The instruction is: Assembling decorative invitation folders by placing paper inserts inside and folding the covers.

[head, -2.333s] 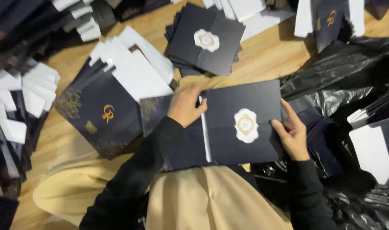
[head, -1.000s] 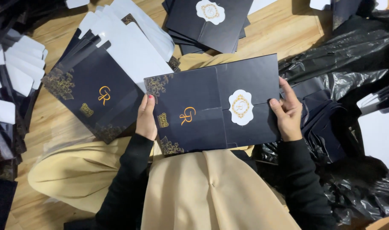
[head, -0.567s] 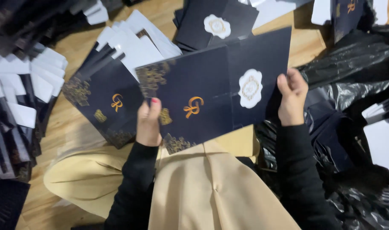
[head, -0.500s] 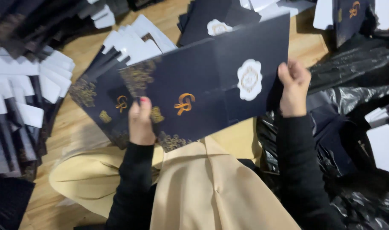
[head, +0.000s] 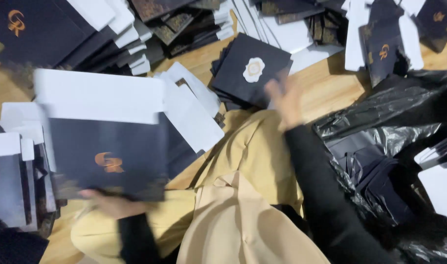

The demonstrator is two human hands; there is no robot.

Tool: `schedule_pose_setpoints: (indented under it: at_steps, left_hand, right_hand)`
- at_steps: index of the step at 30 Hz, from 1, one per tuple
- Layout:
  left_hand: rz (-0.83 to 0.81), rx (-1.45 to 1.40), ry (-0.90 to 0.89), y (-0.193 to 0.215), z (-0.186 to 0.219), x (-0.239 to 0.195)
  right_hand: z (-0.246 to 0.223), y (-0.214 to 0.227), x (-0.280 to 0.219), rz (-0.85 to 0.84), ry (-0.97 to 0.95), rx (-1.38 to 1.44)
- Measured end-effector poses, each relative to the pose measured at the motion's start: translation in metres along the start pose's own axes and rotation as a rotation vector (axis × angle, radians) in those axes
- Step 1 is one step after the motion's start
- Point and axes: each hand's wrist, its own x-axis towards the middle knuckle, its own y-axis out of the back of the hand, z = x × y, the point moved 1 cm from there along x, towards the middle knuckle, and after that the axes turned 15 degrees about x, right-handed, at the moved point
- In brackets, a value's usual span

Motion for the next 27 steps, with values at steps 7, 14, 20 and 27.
schedule_pose_setpoints:
  at_steps: [7,14,20,27]
  left_hand:
    - [-0.094,0.086,0.057,-0.081,-0.077,-0.047]
    - [-0.415,0.551,-0.473,-0.033,-0.092,0.016]
    - [-0.264,0.659,-0.477,0.008,-0.082,0.043]
    - [-0.443,0.855,-0.485,-0.019,-0.107,0.041]
  right_hand:
    - [-0.167,-0.029,-0.102,-0.383,-0.920,1.068]
    - [-0.004,0.034,0.012,-0.107,-0.756,1.134]
    - [0.036,0.037,0.079,-0.146,-0.567,0.960]
    - [0.193,-0.045,0.055,-0.223,-0.688,0.132]
